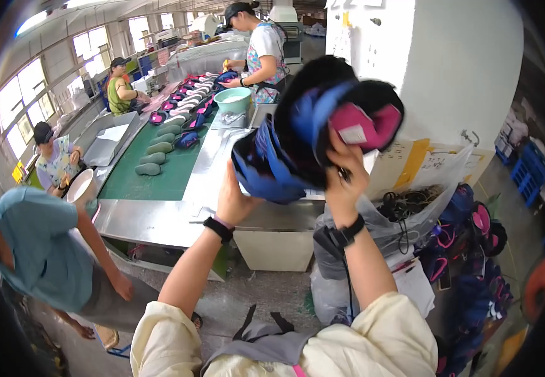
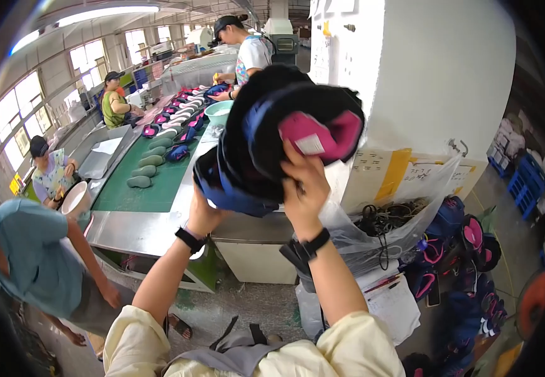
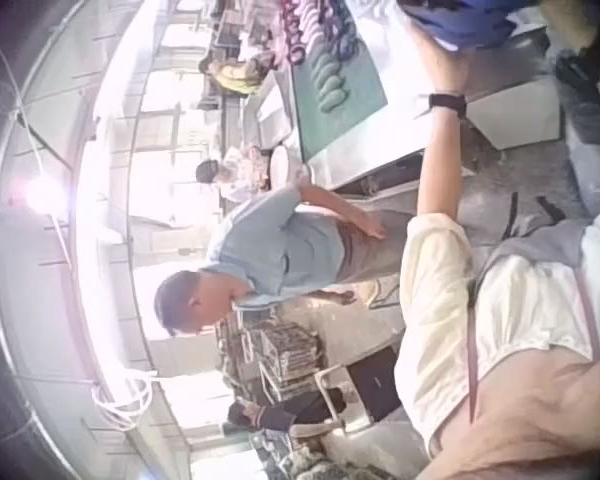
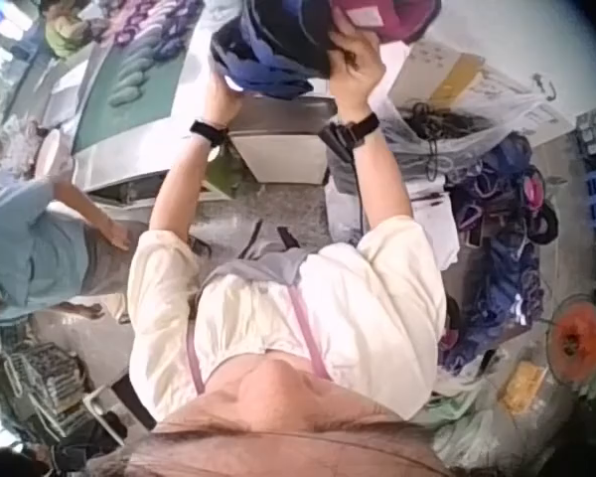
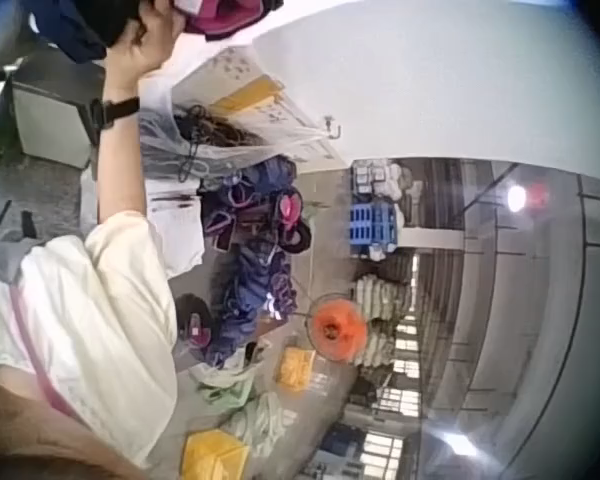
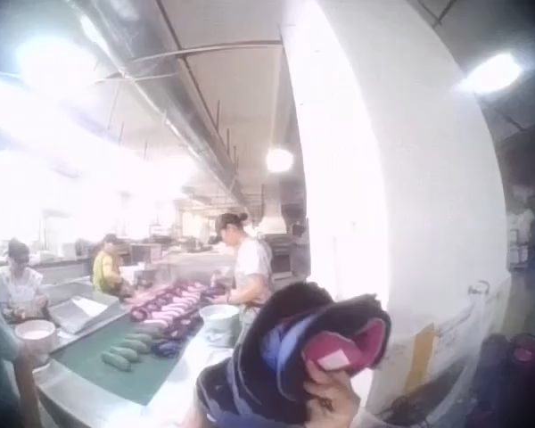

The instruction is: Sort and group shoe uppers by size or style, record data on a log sheet, and move them to assembly line.

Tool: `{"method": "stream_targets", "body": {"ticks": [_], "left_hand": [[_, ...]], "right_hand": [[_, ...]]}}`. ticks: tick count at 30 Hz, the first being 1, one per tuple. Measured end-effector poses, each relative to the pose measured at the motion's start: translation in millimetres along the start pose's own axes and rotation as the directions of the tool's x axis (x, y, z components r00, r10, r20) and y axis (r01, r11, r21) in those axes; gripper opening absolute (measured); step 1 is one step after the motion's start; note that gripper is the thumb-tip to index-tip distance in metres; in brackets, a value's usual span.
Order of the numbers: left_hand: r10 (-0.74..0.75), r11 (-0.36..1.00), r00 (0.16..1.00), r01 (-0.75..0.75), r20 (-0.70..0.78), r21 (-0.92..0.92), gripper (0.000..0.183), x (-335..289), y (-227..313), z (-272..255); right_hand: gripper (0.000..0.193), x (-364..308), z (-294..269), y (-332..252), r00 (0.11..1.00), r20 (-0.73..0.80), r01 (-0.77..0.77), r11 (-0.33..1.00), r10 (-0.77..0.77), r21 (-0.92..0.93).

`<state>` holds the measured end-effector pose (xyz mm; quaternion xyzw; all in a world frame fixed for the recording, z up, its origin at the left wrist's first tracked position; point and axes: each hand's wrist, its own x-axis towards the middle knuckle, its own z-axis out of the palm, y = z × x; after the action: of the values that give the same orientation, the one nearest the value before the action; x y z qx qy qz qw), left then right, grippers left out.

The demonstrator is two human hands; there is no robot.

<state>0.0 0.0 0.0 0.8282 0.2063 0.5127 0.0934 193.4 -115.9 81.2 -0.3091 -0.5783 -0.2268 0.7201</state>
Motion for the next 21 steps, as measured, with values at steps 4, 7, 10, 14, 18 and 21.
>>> {"method": "stream_targets", "body": {"ticks": [4, 7, 10, 14, 18, 21], "left_hand": [[-0.177, 0.962, 0.984, 0.18, 0.031, -0.207, 0.124, 52, -50, 47], [-0.195, 0.929, 0.958, 0.249, 0.21, -0.273, 0.13, 78, -116, 55], [-0.203, 0.858, 0.919, 0.333, 0.339, -0.391, 0.129, 68, -183, 88], [-0.166, 0.876, 0.782, 0.397, 0.601, -0.274, 0.134, 16, -291, 141], [-0.376, 0.853, 0.31, 0.483, 0.873, 0.196, 0.114, -3, -321, 198], [-0.442, 0.868, 0.107, 0.3, 0.891, 0.395, 0.126, 23, -329, 186]], "right_hand": [[0.037, 21, 36, 82, 0.985, 0.054, -0.159, 0.982, 0.165, -0.101], [0.041, 6, 81, 152, 0.964, 0.031, -0.252, 0.94, 0.266, -0.228], [0.015, -21, 109, 218, 0.892, 0.092, -0.377, 0.842, 0.442, -0.386], [0.013, -105, 131, 306, 0.484, 0.338, -0.435, 0.557, 0.807, -0.707], [0.024, -206, 84, 338, 0.324, 0.526, -0.417, 0.618, 0.786, -0.666], [0.024, -152, 114, 266, 0.24, 0.423, -0.785, 0.431, 0.874, -0.445]]}}
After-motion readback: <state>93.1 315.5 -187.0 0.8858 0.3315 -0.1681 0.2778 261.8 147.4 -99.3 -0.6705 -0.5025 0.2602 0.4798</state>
